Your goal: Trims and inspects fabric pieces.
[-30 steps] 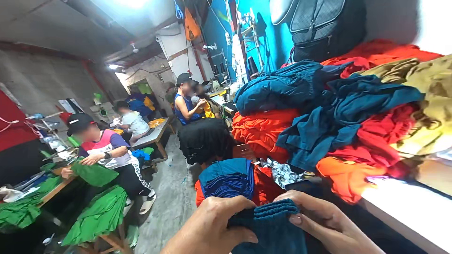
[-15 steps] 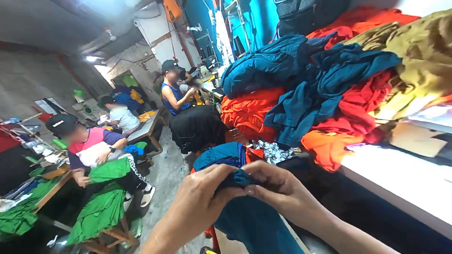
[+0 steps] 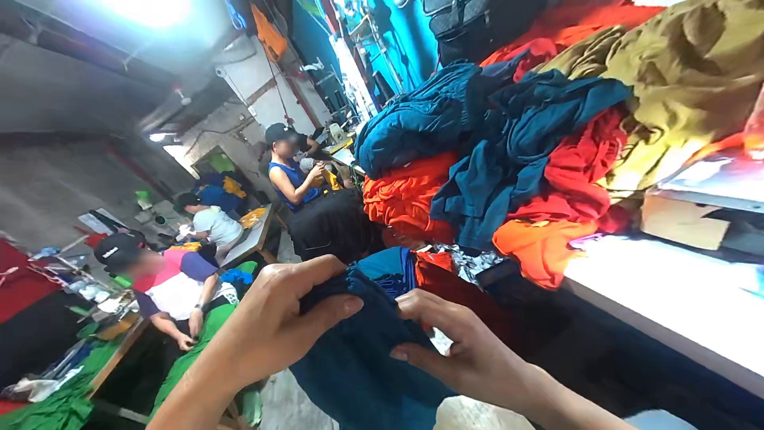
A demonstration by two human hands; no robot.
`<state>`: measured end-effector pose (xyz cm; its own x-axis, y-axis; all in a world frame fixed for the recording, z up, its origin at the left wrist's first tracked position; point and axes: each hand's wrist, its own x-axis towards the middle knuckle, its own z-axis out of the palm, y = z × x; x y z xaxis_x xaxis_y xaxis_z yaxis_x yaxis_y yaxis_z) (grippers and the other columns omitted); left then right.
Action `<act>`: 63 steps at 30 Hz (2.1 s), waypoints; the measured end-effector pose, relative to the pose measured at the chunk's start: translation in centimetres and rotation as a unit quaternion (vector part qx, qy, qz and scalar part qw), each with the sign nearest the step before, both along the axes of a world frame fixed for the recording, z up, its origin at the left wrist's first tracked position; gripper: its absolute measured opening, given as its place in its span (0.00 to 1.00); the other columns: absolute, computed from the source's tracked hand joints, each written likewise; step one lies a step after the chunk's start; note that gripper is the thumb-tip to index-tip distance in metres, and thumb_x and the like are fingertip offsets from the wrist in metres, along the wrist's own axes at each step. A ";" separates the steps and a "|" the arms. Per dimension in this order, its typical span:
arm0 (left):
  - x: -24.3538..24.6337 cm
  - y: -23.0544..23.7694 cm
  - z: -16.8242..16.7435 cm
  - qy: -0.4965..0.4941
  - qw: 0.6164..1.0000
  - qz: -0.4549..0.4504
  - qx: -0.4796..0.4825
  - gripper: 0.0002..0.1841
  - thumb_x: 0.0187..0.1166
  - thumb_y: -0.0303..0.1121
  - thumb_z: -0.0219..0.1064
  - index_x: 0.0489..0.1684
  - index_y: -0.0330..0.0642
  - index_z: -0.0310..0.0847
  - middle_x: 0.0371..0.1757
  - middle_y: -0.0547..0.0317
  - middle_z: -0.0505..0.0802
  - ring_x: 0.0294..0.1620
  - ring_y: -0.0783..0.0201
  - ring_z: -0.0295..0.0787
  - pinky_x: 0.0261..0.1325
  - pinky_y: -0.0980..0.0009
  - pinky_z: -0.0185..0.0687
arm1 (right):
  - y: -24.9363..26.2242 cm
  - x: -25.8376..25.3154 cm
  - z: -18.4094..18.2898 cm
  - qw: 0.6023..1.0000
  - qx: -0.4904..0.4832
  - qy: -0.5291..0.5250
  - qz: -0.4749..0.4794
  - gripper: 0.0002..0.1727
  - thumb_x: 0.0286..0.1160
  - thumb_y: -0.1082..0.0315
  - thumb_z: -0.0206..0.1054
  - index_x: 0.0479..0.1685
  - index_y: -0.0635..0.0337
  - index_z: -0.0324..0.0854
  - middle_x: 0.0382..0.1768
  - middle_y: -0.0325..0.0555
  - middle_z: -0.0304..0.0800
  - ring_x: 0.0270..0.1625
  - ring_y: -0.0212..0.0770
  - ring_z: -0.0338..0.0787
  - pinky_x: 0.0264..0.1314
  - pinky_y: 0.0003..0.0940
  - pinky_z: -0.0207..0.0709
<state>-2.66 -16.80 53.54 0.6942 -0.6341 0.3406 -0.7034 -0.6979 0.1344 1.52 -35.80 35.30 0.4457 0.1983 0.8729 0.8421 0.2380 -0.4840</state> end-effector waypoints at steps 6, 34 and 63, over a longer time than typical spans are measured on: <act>-1.9 -1.0 1.9 -0.031 0.995 0.096 0.002 0.08 0.79 0.39 0.68 0.35 0.47 0.87 0.26 0.77 0.87 0.29 0.87 0.81 0.33 0.89 0.78 | -0.9 1.3 2.9 0.999 -0.033 -0.042 -0.006 0.09 0.80 0.65 0.67 0.44 0.62 0.85 0.39 0.38 0.87 0.44 0.20 0.85 0.49 0.13 0.79; -3.8 15.0 3.4 -0.098 0.904 0.153 -0.388 0.11 0.87 0.42 0.58 0.41 0.69 0.88 0.38 0.85 0.93 0.38 0.86 0.89 0.42 0.84 0.86 | -5.1 7.3 7.2 0.968 -0.182 0.063 0.159 0.03 0.79 0.72 0.66 0.40 0.58 0.84 0.31 0.27 0.86 0.36 0.15 0.84 0.41 0.12 0.79; -4.9 10.0 4.0 -0.082 0.925 0.092 -0.359 0.13 0.73 0.56 0.73 0.48 0.67 0.93 0.43 0.78 0.96 0.41 0.82 0.92 0.45 0.83 0.88 | -4.6 3.2 -3.8 0.981 0.071 0.132 0.121 0.09 0.82 0.51 0.66 0.53 0.30 0.90 0.51 0.16 0.92 0.55 0.16 0.88 0.59 0.18 0.82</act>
<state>-7.53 -6.77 57.55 0.6691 -0.0809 0.7388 -0.6343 -0.5802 0.5109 4.75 -40.42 31.54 0.6151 0.2106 0.7598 0.6020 0.4970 -0.6250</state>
